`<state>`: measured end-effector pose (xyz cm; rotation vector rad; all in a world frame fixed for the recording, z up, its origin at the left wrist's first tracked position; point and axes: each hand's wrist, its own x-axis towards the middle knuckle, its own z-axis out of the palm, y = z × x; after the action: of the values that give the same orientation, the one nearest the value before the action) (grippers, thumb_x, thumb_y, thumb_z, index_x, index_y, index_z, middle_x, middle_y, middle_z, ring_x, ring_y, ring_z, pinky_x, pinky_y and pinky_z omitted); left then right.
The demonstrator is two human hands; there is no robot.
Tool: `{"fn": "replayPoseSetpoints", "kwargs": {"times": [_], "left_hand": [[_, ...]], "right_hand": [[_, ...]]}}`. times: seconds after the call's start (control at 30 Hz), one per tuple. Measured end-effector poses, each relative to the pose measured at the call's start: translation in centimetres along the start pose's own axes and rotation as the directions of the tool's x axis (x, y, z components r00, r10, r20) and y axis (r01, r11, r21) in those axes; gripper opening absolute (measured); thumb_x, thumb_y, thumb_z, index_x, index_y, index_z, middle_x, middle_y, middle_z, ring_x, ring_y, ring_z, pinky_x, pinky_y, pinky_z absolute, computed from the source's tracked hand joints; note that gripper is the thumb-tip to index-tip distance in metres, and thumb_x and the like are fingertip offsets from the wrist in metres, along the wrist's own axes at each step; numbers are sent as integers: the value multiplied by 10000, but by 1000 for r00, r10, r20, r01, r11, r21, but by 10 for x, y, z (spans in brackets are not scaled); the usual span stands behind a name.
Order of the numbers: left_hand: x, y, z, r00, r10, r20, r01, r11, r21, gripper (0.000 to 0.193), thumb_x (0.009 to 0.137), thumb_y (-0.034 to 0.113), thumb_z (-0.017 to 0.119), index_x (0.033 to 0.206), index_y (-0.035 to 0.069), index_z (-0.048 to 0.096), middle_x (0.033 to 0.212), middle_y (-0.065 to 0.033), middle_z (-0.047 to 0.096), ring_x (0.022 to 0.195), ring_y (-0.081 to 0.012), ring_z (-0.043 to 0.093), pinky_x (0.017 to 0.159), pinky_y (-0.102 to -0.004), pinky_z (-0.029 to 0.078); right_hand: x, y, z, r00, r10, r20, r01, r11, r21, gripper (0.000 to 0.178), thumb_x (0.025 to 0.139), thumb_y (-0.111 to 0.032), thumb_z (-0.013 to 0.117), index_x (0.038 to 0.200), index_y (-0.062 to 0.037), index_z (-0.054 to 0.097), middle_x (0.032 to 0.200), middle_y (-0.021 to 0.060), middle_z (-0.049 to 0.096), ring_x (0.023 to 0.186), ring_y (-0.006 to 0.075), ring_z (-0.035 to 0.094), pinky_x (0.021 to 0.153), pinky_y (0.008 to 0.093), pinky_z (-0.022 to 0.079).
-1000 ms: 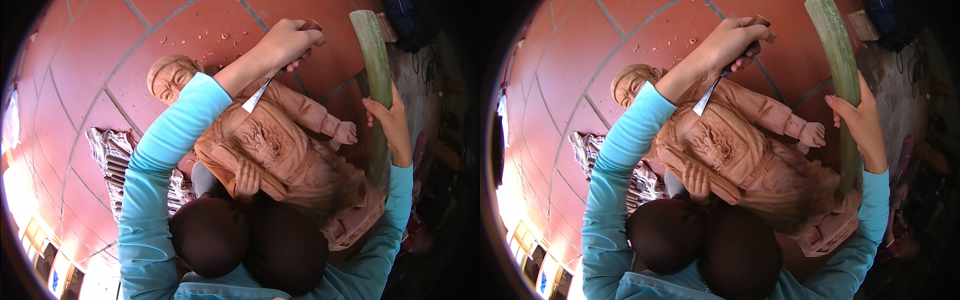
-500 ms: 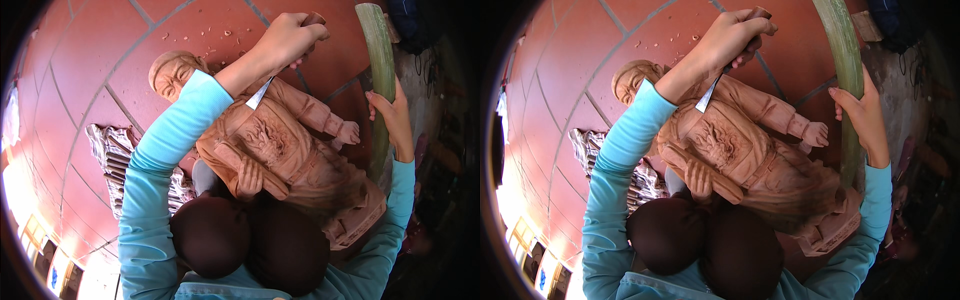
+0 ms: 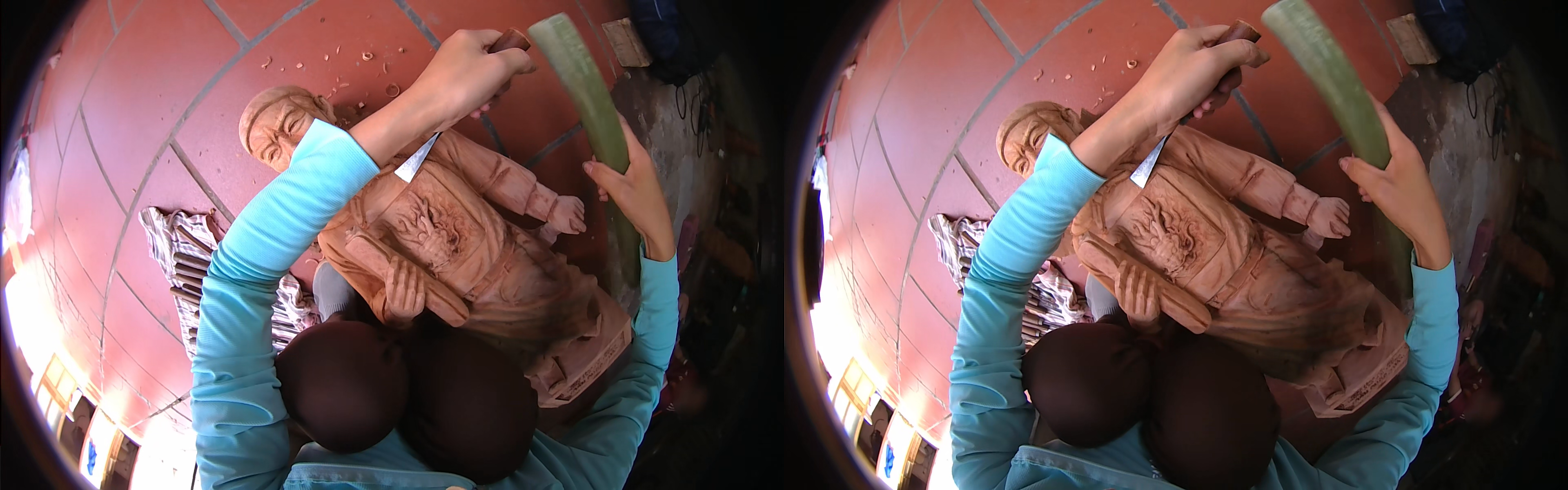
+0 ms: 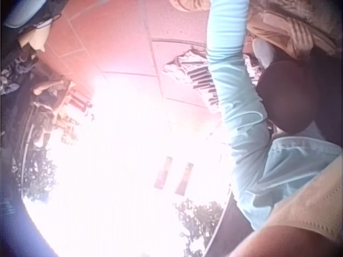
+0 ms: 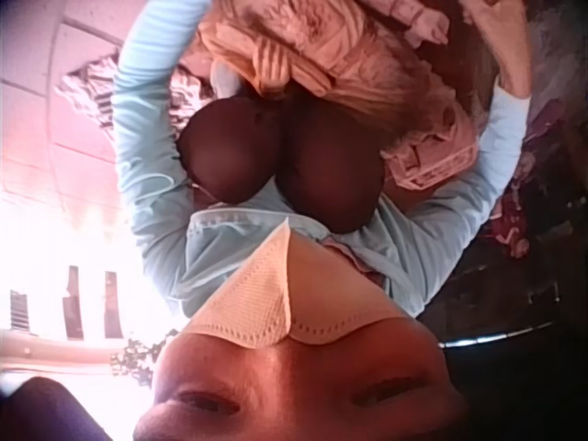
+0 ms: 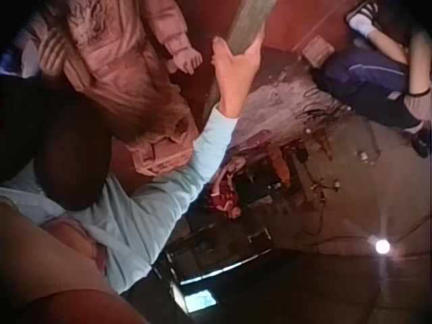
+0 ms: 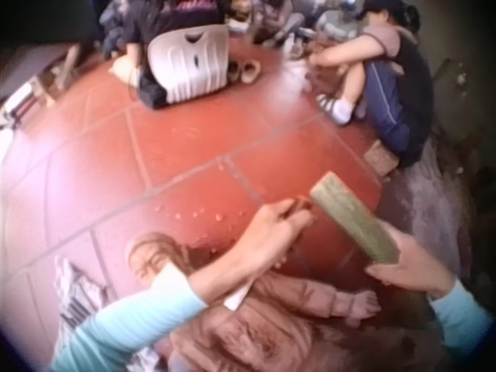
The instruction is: The person carves a wooden statue of a seated figure using a chisel and a wooden mallet. They repeatedly strike the chisel to shape the chest and torso area of the sculpture, which rests on the floor in front of them.
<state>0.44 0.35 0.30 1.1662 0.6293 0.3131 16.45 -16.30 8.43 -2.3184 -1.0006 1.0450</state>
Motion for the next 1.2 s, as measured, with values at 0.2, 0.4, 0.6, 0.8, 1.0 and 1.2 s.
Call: {"fn": "replayPoseSetpoints", "kwargs": {"times": [0.2, 0.4, 0.6, 0.8, 1.0, 1.2], "left_hand": [[2, -3, 0, 1000, -22, 15, 22, 1000, 8, 223, 849, 239, 609, 977, 56, 615, 570, 38, 421, 409, -26, 372, 362, -196, 273], [-6, -4, -2, 999, -42, 4, 42, 999, 18, 216, 863, 242, 597, 955, 48, 621, 570, 30, 429, 399, -27, 366, 354, -196, 268], [-8, 0, -3, 982, -151, 116, 153, 988, -9, 232, 869, 234, 585, 991, 38, 609, 561, 32, 406, 385, -34, 364, 345, -196, 268], [7, -1, -1, 999, -40, 24, 40, 999, -21, 292, 865, 227, 592, 1075, 24, 588, 549, 41, 384, 388, -33, 358, 348, -192, 276], [2, -3, 1, 999, -21, 43, 19, 999, 46, 336, 860, 227, 593, 1131, 28, 596, 562, 34, 415, 405, -35, 375, 360, -197, 296], [-17, -1, -2, 999, -13, 31, 11, 997, 71, 247, 863, 231, 590, 996, 25, 618, 567, 22, 435, 396, -39, 390, 360, -204, 295]], "right_hand": [[-1, 4, -1, 999, 35, -25, -33, 994, 108, 728, 795, -17, 638, 1449, -101, 327, 836, -14, 528, 593, 40, 473, 514, 199, 413], [-1, 9, -1, 999, -37, -37, 39, 997, 64, 714, 791, 10, 621, 1439, -89, 340, 954, 12, 545, 635, 49, 491, 543, 213, 432], [1, 25, -2, 945, -328, -12, 324, 936, -136, 684, 791, 8, 635, 1416, -70, 370, 970, 39, 592, 636, 61, 521, 545, 225, 444], [-6, 3, -1, 994, 8, -106, 15, 977, 215, 680, 812, -31, 650, 1421, -70, 351, 794, 8, 553, 589, 65, 500, 513, 228, 434], [2, 4, -1, 975, -189, -117, 195, 980, 39, 686, 812, -11, 632, 1430, -83, 343, 824, 16, 570, 615, 69, 514, 533, 232, 448], [1, 1, 3, 998, -7, -66, 9, 1000, 30, 674, 810, 22, 605, 1428, -99, 366, 1224, 97, 584, 1156, 211, 525, 822, 299, 500]]}}
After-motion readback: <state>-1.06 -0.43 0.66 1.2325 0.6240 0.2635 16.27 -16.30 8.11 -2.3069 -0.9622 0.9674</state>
